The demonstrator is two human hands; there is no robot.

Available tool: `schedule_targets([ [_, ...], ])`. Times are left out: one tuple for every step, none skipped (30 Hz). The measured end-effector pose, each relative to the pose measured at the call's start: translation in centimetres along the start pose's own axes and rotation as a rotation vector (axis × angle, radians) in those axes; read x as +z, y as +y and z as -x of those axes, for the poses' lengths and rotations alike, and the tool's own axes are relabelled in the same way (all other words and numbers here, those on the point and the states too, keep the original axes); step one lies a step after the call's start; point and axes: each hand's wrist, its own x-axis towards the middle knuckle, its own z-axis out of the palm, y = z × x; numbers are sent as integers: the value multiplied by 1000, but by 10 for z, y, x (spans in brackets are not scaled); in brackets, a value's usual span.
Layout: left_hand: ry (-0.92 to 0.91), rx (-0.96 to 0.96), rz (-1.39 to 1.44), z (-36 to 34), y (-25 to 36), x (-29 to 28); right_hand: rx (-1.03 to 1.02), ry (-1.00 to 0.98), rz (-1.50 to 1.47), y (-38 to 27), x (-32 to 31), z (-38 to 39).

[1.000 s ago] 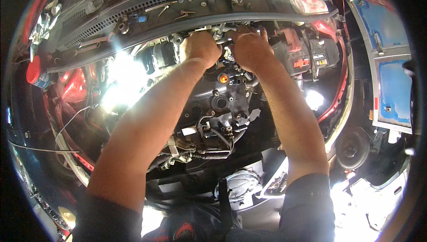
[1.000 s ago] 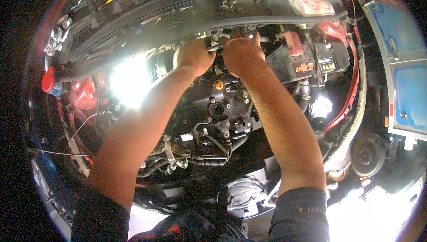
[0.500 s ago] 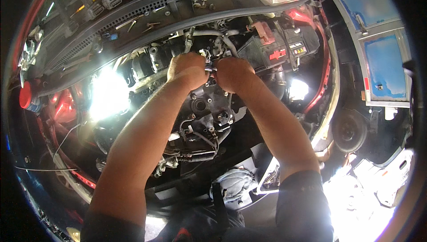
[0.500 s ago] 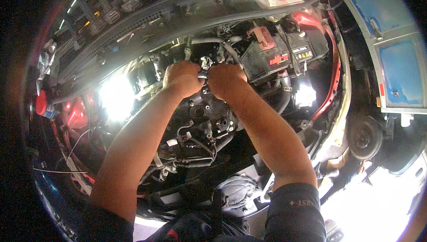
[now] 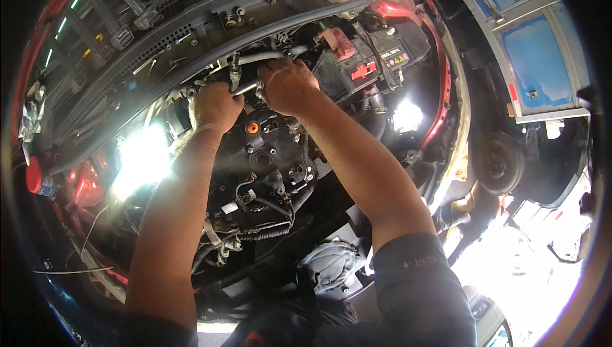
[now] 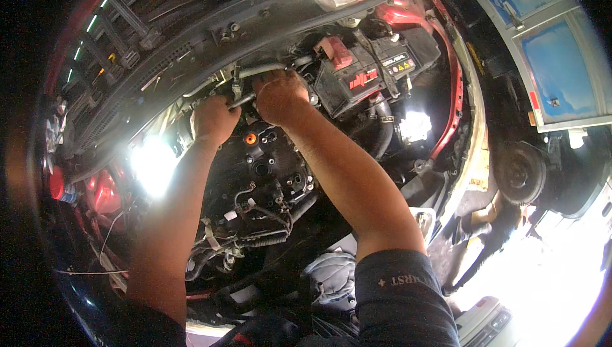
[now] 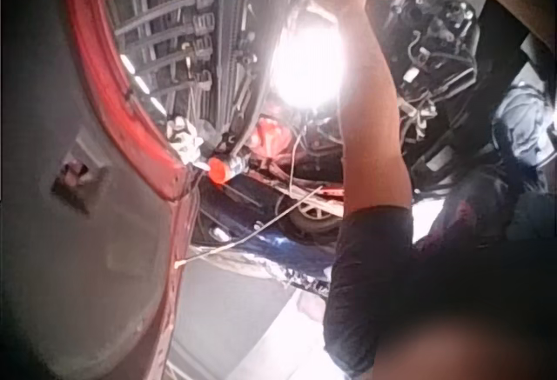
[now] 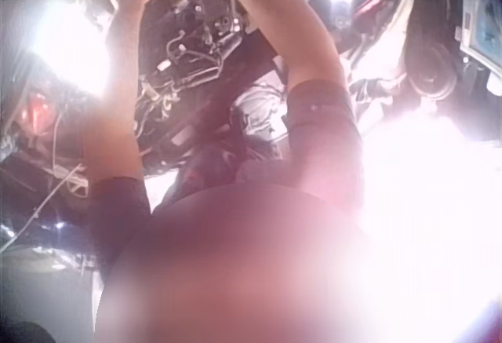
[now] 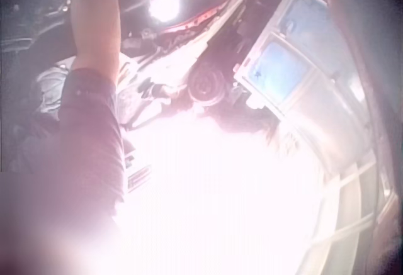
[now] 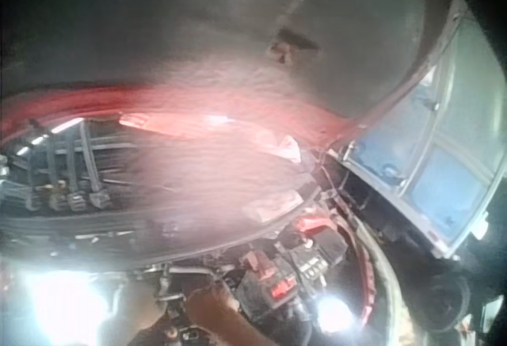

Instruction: The person works on a car engine with the hood open, using a wrench to tighten bolts on the engine block. They then open a small box, remove a gasket, and place it onto the engine. The person continues to adjust components within the engine bay.

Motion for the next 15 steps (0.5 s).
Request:
schedule_targets([
  [-50, 0, 65, 1, 0, -1, 24, -200, -70, 3, -2, 1],
  [-84, 87, 69, 2, -4, -4, 58, -429, -137, 3, -4, 4],
  [-134, 185, 93, 1, -9, -8, 79, -552, -239, 2, -7, 9],
  [-160, 272, 102, -1, -16, -12, 150, -550, -249, -3, -10, 15],
  [-90, 392, 79, 0, -18, -12, 201, -514, -270, -9, -13, 20],
  [-78, 436, 78, -2, -22, -13, 252, -498, -292, -14, -16, 23],
  [-73, 468, 63, -2, -23, -12, 291, -506, -278, -17, -18, 24],
  [-74, 507, 59, -3, -25, -11, 306, -500, -265, -21, -20, 24],
  [-120, 493, 102, -5, -27, -10, 319, -490, -258, -23, -21, 24],
  [-116, 508, 93, -5, -28, -9, 334, -484, -249, -25, -23, 24],
  [-99, 533, 95, -6, -29, -8, 354, -500, -269, -26, -24, 22],
  [-90, 553, 93, -6, -29, -7, 364, -489, -264, -27, -24, 23],
  [-116, 552, 96, -7, -30, -7, 372, -474, -257, -27, -25, 22],
  [-112, 570, 123, -8, -31, -8, 381, -481, -250, -29, -26, 22],
  [-103, 586, 148, -8, -32, -8, 393, -514, -245, -29, -27, 21],
])
